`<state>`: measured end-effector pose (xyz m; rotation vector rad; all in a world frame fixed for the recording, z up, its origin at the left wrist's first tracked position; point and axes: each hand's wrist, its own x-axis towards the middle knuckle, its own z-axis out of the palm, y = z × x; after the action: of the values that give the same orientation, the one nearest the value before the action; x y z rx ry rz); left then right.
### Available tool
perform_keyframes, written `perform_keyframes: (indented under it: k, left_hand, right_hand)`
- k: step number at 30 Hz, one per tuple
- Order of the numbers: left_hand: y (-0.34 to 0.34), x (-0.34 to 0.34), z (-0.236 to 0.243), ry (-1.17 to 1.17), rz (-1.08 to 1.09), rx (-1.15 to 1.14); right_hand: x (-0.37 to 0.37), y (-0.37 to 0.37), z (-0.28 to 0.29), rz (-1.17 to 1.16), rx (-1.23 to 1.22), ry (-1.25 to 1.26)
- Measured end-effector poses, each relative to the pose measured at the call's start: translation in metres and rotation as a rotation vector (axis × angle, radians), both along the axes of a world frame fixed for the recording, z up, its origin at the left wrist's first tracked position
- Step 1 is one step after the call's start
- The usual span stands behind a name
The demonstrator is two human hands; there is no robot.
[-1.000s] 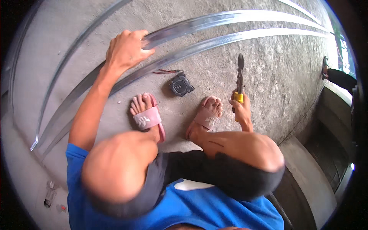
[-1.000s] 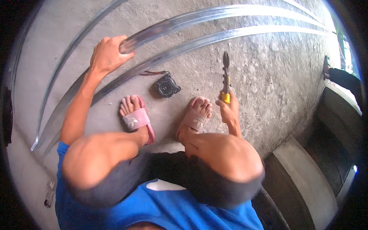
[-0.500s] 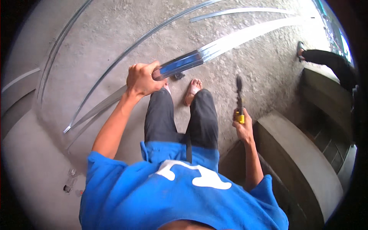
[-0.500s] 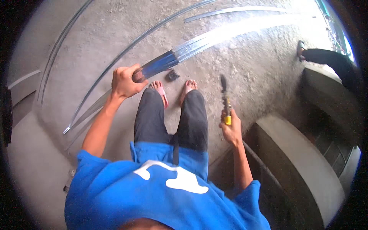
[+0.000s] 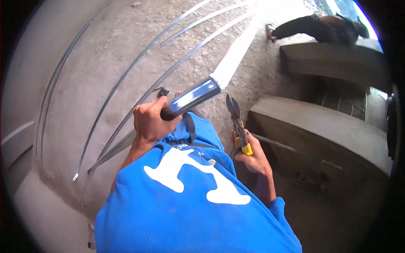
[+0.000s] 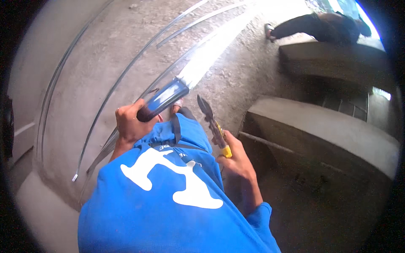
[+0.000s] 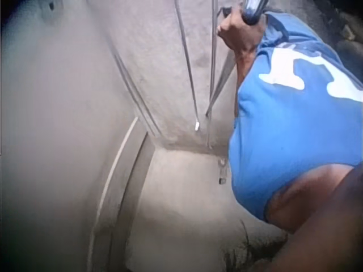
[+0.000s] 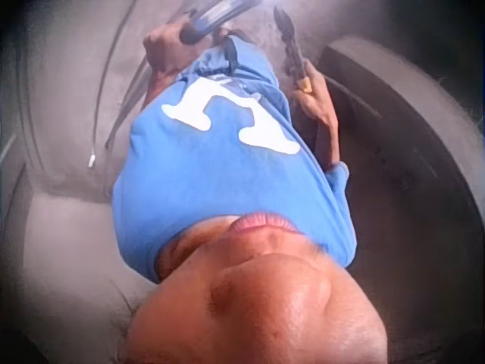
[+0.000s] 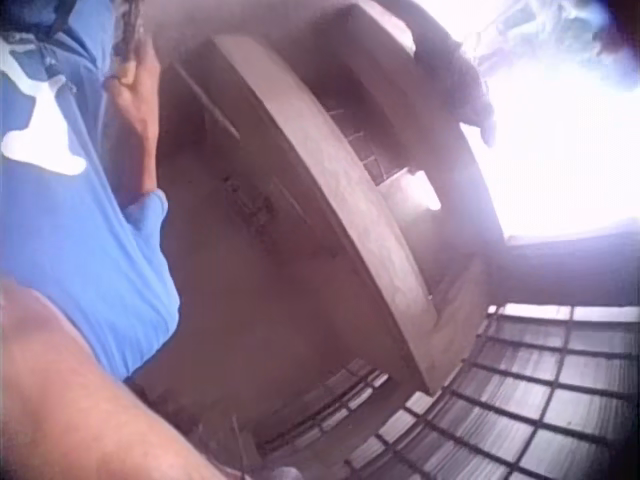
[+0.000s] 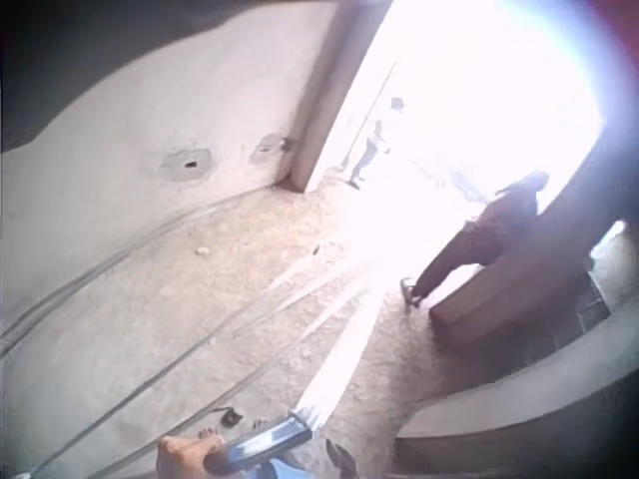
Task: The person measures metal strips with a tape measure, marks them, and uses snips to cut the metal pieces to length on a concrete floor.
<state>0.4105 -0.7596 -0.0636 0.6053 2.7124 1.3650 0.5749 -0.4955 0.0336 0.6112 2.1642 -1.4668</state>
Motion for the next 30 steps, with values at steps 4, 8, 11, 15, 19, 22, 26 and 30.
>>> perform_keyframes:
  k: [4,8,11,15,19,22,26,30]
  left_hand:
    - [0.004,-0.008,0.010,-0.055,-0.069,0.057]
    - [0.004,-0.011,0.009,-0.130,-0.194,0.112]
    - [0.008,-0.007,0.008,-0.225,-0.206,0.134]
    - [0.011,-0.007,0.008,-0.220,-0.229,0.158]
    - [0.008,-0.011,0.012,-0.196,-0.228,0.115]
    - [0.007,-0.011,0.009,-0.171,-0.242,0.133]
    - [0.009,-0.008,0.009,-0.150,-0.247,0.096]
    - [0.007,-0.009,0.010,-0.171,-0.250,0.115]
  right_hand:
    - [-0.003,-0.001,0.011,0.020,0.156,0.003]
    - [-0.003,0.002,0.011,0.106,0.198,0.023]
    - [-0.003,-0.002,0.019,0.085,0.201,-0.006]
    - [-0.005,0.002,0.034,0.067,0.249,-0.055]
    - [-0.006,0.009,0.047,0.035,0.220,-0.082]
    - [-0.016,0.013,0.053,0.093,0.252,-0.084]
    - [-0.030,0.013,0.056,0.118,0.266,-0.081]
    - [-0.042,0.014,0.058,0.194,0.308,-0.057]
